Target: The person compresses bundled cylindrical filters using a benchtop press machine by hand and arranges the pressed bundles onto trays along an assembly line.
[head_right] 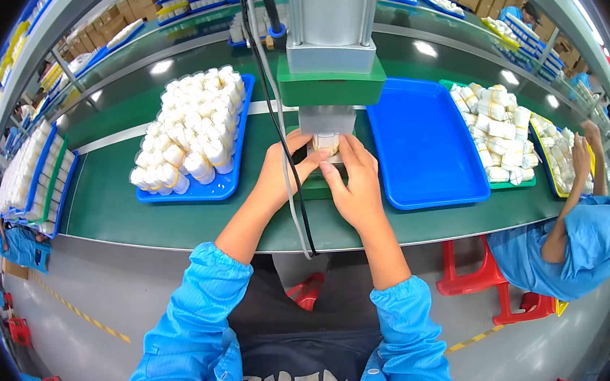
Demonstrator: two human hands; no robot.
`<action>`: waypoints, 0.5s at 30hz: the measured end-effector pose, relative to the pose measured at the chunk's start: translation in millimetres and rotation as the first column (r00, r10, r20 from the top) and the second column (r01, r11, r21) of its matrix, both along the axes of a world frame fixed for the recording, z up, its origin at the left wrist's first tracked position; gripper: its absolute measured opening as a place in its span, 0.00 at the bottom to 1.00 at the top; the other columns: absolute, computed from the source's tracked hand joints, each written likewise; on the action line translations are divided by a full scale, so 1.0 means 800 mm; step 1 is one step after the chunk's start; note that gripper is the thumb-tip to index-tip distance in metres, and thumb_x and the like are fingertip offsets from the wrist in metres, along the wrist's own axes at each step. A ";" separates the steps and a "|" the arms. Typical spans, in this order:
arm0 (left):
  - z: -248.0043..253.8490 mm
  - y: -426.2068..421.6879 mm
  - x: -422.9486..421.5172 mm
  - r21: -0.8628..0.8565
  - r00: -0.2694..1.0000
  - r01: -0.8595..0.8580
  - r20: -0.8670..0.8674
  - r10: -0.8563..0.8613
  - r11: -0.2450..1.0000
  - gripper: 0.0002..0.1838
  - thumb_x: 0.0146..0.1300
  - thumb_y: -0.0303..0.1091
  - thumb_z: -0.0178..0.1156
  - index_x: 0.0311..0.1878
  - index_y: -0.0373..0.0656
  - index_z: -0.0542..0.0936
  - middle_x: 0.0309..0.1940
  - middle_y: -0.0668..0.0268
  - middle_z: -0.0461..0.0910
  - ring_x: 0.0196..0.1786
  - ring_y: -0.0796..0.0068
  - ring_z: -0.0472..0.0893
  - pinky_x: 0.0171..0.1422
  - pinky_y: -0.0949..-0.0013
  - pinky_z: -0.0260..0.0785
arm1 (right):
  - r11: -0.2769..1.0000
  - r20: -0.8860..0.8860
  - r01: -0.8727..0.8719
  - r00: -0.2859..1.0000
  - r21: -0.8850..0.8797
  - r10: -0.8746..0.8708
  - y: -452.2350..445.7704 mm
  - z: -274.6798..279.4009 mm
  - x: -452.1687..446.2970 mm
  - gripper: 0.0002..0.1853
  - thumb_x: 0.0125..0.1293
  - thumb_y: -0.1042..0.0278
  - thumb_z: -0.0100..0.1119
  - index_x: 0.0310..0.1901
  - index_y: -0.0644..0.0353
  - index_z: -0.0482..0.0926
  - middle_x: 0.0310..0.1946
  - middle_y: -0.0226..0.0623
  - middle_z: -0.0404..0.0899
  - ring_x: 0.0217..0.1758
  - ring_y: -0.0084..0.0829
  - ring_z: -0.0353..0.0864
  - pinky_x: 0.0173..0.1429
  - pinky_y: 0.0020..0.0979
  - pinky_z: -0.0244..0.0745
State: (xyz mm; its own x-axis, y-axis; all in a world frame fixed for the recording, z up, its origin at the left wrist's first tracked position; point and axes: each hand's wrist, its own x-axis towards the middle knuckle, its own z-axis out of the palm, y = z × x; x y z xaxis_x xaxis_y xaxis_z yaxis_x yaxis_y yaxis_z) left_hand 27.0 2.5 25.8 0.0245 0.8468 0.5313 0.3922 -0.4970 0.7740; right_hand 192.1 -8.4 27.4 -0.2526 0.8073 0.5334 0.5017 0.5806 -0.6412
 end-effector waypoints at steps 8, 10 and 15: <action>0.017 -0.015 0.002 -0.038 0.997 0.047 0.063 -0.045 0.998 0.23 0.63 0.40 0.68 0.57 0.37 0.80 0.53 0.51 0.81 0.55 0.54 0.81 0.62 0.60 0.72 | 0.994 -0.044 0.029 0.999 0.104 -0.025 0.011 -0.016 0.000 0.24 0.71 0.64 0.54 0.64 0.68 0.72 0.65 0.51 0.72 0.65 0.51 0.72 0.70 0.43 0.62; 0.014 -0.014 0.001 -0.065 0.998 0.049 0.046 -0.046 0.997 0.21 0.65 0.40 0.66 0.57 0.39 0.81 0.57 0.53 0.81 0.57 0.58 0.80 0.64 0.61 0.70 | 0.997 -0.057 0.020 0.998 0.081 -0.016 0.007 -0.011 -0.002 0.24 0.71 0.64 0.54 0.64 0.68 0.73 0.66 0.51 0.72 0.66 0.51 0.72 0.71 0.43 0.62; 0.012 -0.014 0.003 0.075 1.000 0.017 0.021 -0.019 0.997 0.20 0.64 0.34 0.65 0.57 0.38 0.80 0.52 0.51 0.81 0.54 0.50 0.80 0.60 0.58 0.72 | 0.997 -0.121 -0.012 0.992 0.076 0.021 0.008 -0.004 -0.002 0.24 0.69 0.64 0.57 0.62 0.68 0.74 0.63 0.50 0.74 0.63 0.51 0.73 0.69 0.42 0.63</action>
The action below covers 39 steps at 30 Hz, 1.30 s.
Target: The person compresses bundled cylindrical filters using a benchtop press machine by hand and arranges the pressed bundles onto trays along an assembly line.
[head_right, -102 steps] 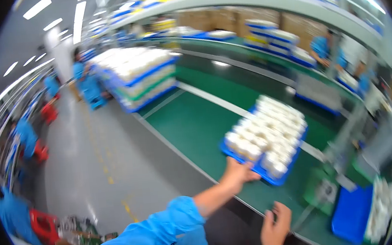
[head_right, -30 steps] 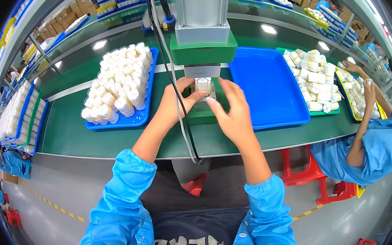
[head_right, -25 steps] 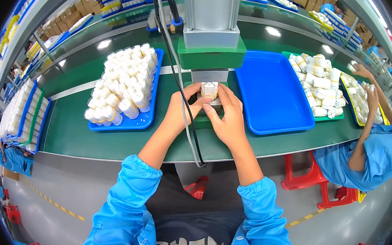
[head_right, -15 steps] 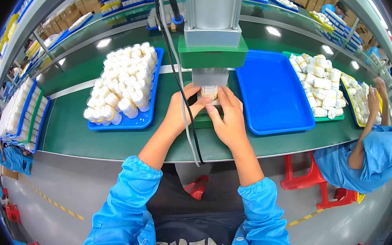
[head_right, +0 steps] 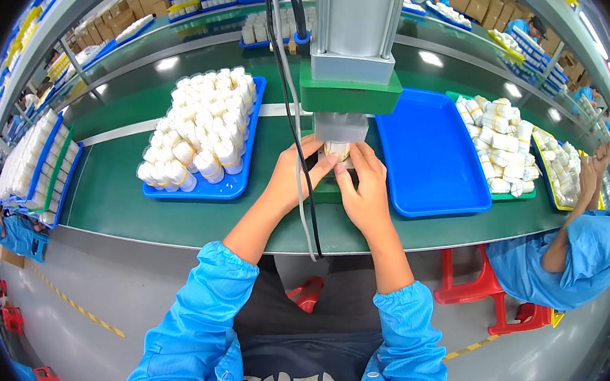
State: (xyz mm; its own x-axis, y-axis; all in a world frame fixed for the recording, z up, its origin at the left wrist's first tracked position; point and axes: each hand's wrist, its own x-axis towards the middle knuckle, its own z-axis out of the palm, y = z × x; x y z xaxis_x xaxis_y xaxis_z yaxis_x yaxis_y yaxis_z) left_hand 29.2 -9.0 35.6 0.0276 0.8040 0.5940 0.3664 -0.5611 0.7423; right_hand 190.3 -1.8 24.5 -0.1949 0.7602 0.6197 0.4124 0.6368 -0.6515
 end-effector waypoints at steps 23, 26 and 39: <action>0.008 -0.073 -0.047 0.314 0.837 -0.499 -0.067 0.543 0.808 0.23 0.54 0.19 0.56 0.55 0.38 0.80 0.53 0.54 0.78 0.57 0.53 0.76 0.66 0.58 0.65 | 0.975 -0.153 -0.083 0.987 -0.206 0.052 0.009 0.026 -0.008 0.14 0.60 0.69 0.69 0.44 0.68 0.80 0.41 0.37 0.77 0.42 0.32 0.76 0.50 0.29 0.71; -0.006 -0.095 -0.088 0.270 0.591 -0.741 -0.172 0.788 0.615 0.28 0.56 0.24 0.61 0.63 0.41 0.75 0.60 0.51 0.68 0.64 0.49 0.68 0.71 0.53 0.58 | 0.978 -0.234 -0.091 0.971 -0.190 0.045 0.009 0.019 -0.012 0.15 0.60 0.68 0.69 0.43 0.68 0.80 0.41 0.37 0.77 0.41 0.32 0.75 0.49 0.29 0.71; -0.028 -0.090 -0.121 0.073 0.603 -0.769 -0.246 0.758 0.635 0.32 0.61 0.26 0.63 0.67 0.36 0.64 0.62 0.46 0.71 0.65 0.46 0.71 0.69 0.55 0.62 | 0.962 -0.249 -0.119 0.967 -0.246 0.055 0.011 0.017 -0.009 0.17 0.60 0.68 0.69 0.50 0.64 0.82 0.45 0.35 0.79 0.47 0.30 0.78 0.55 0.29 0.72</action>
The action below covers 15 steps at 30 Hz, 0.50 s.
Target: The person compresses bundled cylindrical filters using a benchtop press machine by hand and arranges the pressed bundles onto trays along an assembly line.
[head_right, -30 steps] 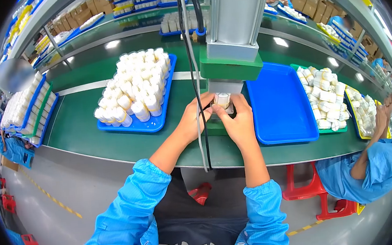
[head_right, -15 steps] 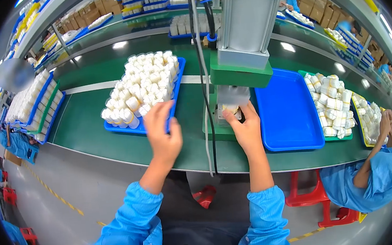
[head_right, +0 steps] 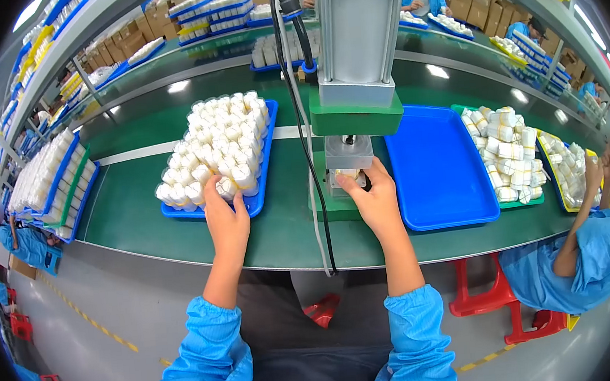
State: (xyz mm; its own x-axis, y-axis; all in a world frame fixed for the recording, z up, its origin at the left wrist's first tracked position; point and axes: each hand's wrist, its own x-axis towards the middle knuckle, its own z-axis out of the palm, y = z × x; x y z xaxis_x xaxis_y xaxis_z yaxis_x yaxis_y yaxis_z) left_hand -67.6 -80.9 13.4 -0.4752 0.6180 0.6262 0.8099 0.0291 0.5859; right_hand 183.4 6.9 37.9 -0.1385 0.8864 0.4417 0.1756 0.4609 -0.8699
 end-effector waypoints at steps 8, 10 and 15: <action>0.019 -0.015 0.016 0.244 0.972 0.021 0.224 -0.077 0.970 0.31 0.60 0.23 0.66 0.67 0.37 0.69 0.59 0.51 0.75 0.63 0.55 0.75 0.66 0.58 0.66 | 1.000 -0.039 0.003 0.999 0.014 -0.003 0.012 -0.001 0.004 0.17 0.61 0.67 0.69 0.50 0.65 0.82 0.48 0.37 0.80 0.48 0.30 0.78 0.55 0.30 0.72; 0.019 -0.022 0.018 0.306 0.972 0.048 0.205 -0.115 0.951 0.29 0.60 0.23 0.67 0.65 0.36 0.71 0.59 0.52 0.76 0.63 0.57 0.75 0.67 0.58 0.66 | 1.000 -0.099 0.015 0.995 -0.017 -0.017 0.012 0.006 0.008 0.17 0.63 0.66 0.69 0.50 0.65 0.82 0.48 0.35 0.80 0.47 0.29 0.78 0.55 0.29 0.72; 0.040 -0.016 0.041 0.419 0.819 0.319 0.330 -0.470 0.850 0.30 0.61 0.18 0.65 0.67 0.32 0.70 0.62 0.56 0.72 0.63 0.68 0.73 0.69 0.65 0.66 | 0.933 -0.511 -0.195 0.859 -0.303 0.014 -0.005 0.010 0.029 0.19 0.73 0.56 0.61 0.48 0.68 0.82 0.42 0.34 0.82 0.41 0.21 0.78 0.49 0.25 0.72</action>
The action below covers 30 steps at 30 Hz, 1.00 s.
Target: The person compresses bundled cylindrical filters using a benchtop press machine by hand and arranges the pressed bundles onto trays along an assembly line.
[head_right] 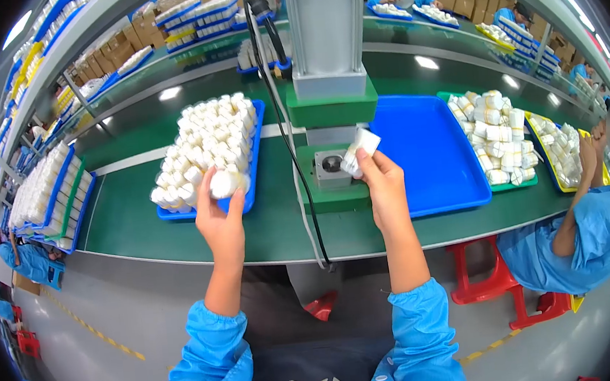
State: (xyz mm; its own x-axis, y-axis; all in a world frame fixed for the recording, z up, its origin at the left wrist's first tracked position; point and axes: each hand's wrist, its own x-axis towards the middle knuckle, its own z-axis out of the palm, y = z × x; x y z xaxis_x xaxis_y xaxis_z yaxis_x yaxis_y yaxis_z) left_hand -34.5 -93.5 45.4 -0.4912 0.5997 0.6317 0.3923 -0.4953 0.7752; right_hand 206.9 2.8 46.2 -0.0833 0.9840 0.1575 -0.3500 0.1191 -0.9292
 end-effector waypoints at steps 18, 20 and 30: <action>0.017 0.114 0.077 -0.212 0.768 0.623 0.347 -0.537 0.753 0.27 0.63 0.28 0.69 0.64 0.31 0.75 0.45 0.63 0.83 0.47 0.76 0.81 0.55 0.71 0.73 | 0.943 0.008 0.322 0.946 -0.082 -0.323 -0.001 0.021 0.096 0.36 0.75 0.54 0.56 0.73 0.72 0.57 0.68 0.56 0.64 0.68 0.45 0.72 0.68 0.37 0.71; 0.018 0.117 0.076 -0.298 0.773 0.634 0.277 -0.571 0.713 0.24 0.63 0.27 0.69 0.61 0.31 0.76 0.41 0.65 0.83 0.43 0.77 0.81 0.52 0.72 0.73 | 0.960 0.139 0.279 0.951 -0.006 -0.275 -0.010 0.020 0.072 0.30 0.74 0.54 0.58 0.68 0.69 0.69 0.60 0.47 0.76 0.63 0.36 0.76 0.66 0.35 0.72; 0.019 0.115 0.085 -0.362 0.822 0.528 -0.006 -0.569 0.768 0.19 0.63 0.29 0.67 0.55 0.35 0.79 0.42 0.56 0.86 0.43 0.64 0.86 0.51 0.64 0.75 | 0.891 0.584 -0.064 0.776 0.450 -0.239 0.000 -0.003 -0.011 0.28 0.66 0.61 0.66 0.63 0.67 0.74 0.59 0.48 0.77 0.63 0.44 0.75 0.67 0.39 0.68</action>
State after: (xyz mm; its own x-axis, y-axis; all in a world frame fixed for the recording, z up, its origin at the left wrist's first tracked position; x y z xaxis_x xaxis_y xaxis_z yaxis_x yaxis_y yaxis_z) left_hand 33.3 -1.7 60.4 0.0461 0.9258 0.3751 0.2243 -0.3755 0.8993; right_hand 198.3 2.9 43.6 -0.2263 0.8355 0.5007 0.3041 0.5490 -0.7786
